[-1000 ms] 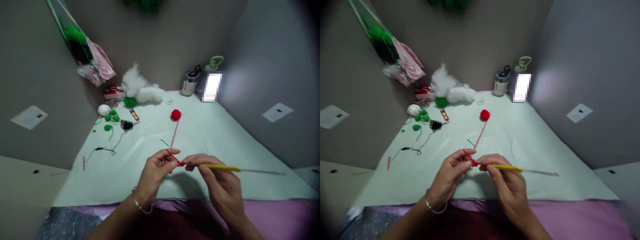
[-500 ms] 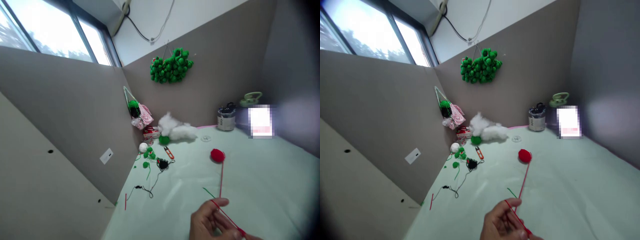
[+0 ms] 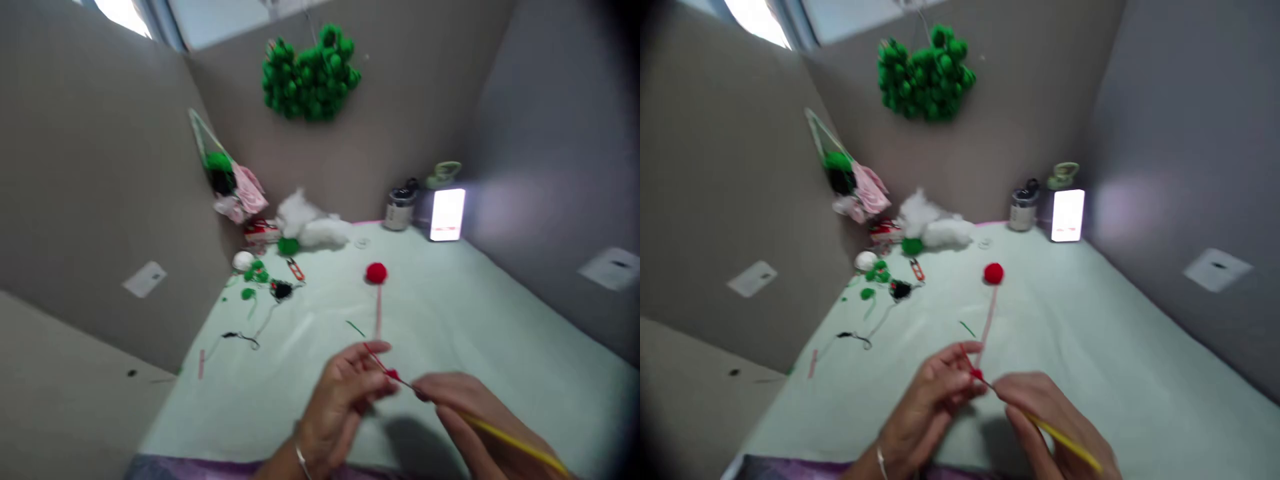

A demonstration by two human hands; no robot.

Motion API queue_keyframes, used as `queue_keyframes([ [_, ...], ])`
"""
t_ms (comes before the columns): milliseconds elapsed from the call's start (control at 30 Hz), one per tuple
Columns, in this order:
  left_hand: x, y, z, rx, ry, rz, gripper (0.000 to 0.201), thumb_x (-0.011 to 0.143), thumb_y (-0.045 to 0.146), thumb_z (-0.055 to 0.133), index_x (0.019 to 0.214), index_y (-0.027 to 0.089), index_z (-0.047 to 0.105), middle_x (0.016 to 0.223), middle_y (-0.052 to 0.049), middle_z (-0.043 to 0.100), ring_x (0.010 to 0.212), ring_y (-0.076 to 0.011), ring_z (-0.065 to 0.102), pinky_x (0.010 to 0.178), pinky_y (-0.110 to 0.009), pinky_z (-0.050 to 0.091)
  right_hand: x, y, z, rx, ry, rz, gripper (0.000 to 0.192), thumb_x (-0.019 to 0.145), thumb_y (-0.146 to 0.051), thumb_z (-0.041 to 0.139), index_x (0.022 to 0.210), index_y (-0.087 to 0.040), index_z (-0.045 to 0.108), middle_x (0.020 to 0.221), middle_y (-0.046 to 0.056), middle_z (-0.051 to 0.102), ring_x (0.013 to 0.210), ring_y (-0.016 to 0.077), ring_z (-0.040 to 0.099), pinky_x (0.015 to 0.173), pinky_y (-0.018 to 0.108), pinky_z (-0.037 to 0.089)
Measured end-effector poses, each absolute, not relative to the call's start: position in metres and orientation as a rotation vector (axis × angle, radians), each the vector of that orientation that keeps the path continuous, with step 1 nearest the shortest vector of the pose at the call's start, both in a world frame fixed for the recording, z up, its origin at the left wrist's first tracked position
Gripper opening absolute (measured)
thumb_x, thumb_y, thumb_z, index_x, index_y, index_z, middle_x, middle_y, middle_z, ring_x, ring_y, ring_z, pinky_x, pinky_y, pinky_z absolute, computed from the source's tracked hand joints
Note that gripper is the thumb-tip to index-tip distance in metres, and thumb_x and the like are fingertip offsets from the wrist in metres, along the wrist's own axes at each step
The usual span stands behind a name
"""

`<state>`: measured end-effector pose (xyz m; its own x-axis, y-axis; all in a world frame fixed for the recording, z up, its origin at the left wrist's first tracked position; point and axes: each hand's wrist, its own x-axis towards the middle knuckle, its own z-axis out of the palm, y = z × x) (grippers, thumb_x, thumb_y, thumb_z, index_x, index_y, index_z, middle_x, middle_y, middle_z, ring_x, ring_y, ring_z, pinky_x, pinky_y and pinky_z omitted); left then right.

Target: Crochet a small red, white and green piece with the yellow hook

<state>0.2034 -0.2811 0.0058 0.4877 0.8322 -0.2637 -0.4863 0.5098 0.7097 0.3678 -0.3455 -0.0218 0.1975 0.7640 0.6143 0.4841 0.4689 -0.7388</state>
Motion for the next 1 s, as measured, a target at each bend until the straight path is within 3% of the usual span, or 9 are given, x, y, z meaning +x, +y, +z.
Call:
queue_keyframes([
  [100,0.195,-0.285,0.012,0.689,0.671,0.852,0.043,0.069,0.026,0.094,0.109,0.018,0.082,0.074,0.001,0.062,0.071,-0.011,0.056,0.071,-0.022,0.044,0.36,-0.35,0.0,-0.991,-1.35,0.427,0.021,0.101,-0.02,0.057,0.098,-0.028,0.076,0.08,0.003,0.072,0.073,0.0174,0.072,0.064,0.028,0.063],
  [267,0.197,-0.291,0.003,0.794,0.649,0.805,0.046,0.079,0.027,0.089,0.123,0.024,0.078,0.087,-0.002,0.066,0.084,-0.0144,0.056,0.084,-0.027,0.045,0.345,-0.343,-0.001,-1.041,-1.376,0.461,0.024,0.1,-0.013,0.06,0.11,-0.027,0.077,0.103,0.007,0.077,0.1,0.021,0.073,0.084,0.036,0.063],
  [500,0.191,-0.287,0.005,0.881,0.674,0.78,0.034,0.087,0.034,0.081,0.12,0.024,0.079,0.09,-0.002,0.069,0.088,-0.0165,0.058,0.09,-0.031,0.044,0.344,-0.345,-0.003,-1.048,-1.341,0.528,0.023,0.1,-0.012,0.059,0.108,-0.026,0.076,0.099,0.005,0.077,0.095,0.0195,0.074,0.083,0.035,0.064],
  [733,0.197,-0.29,0.005,0.695,0.659,0.798,0.048,0.08,0.031,0.089,0.125,0.021,0.077,0.077,0.002,0.065,0.077,-0.0134,0.057,0.083,-0.028,0.045,0.346,-0.352,-0.015,-1.123,-1.753,-0.015,0.047,0.098,-0.01,0.06,0.141,-0.03,0.065,0.118,0.011,0.07,0.107,0.0235,0.073,0.085,0.036,0.066],
  [867,0.197,-0.291,0.008,0.69,0.661,0.737,0.049,0.078,0.03,0.09,0.123,0.019,0.078,0.076,0.001,0.066,0.073,-0.012,0.055,0.083,-0.028,0.044,0.344,-0.353,-0.012,-1.095,-1.548,0.187,0.046,0.097,-0.003,0.059,0.133,-0.03,0.069,0.11,0.006,0.069,0.098,0.0172,0.072,0.081,0.029,0.064],
  [1000,0.197,-0.289,0.009,0.711,0.674,0.758,0.048,0.076,0.028,0.091,0.121,0.019,0.079,0.072,0.003,0.064,0.07,-0.0111,0.054,0.082,-0.027,0.043,0.346,-0.352,-0.008,-1.06,-1.415,0.4,0.036,0.1,-0.006,0.058,0.123,-0.029,0.074,0.105,0.005,0.069,0.097,0.0165,0.069,0.082,0.031,0.06],
])
